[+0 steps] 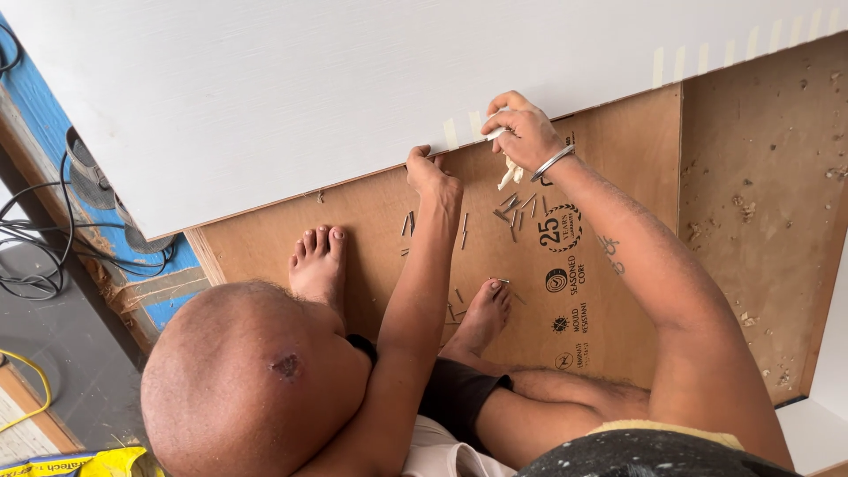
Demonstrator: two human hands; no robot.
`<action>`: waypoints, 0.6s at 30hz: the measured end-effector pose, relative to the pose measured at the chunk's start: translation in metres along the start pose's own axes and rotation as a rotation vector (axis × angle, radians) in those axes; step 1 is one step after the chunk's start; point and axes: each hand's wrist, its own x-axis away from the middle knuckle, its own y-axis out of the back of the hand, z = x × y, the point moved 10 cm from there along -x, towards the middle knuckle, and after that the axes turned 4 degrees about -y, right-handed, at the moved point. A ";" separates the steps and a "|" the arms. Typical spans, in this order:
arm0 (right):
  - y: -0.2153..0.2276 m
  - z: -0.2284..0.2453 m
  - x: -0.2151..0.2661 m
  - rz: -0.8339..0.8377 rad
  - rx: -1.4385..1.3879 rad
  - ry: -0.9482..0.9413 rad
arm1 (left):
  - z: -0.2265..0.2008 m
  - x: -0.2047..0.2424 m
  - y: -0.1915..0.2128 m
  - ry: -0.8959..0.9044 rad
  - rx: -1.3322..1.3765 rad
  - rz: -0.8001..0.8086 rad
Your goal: The recorder is applying white laminate to a wooden surface and trimming the edges.
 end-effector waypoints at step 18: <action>-0.028 0.007 -0.032 0.009 0.363 -0.150 | 0.005 -0.013 0.002 0.011 0.023 -0.011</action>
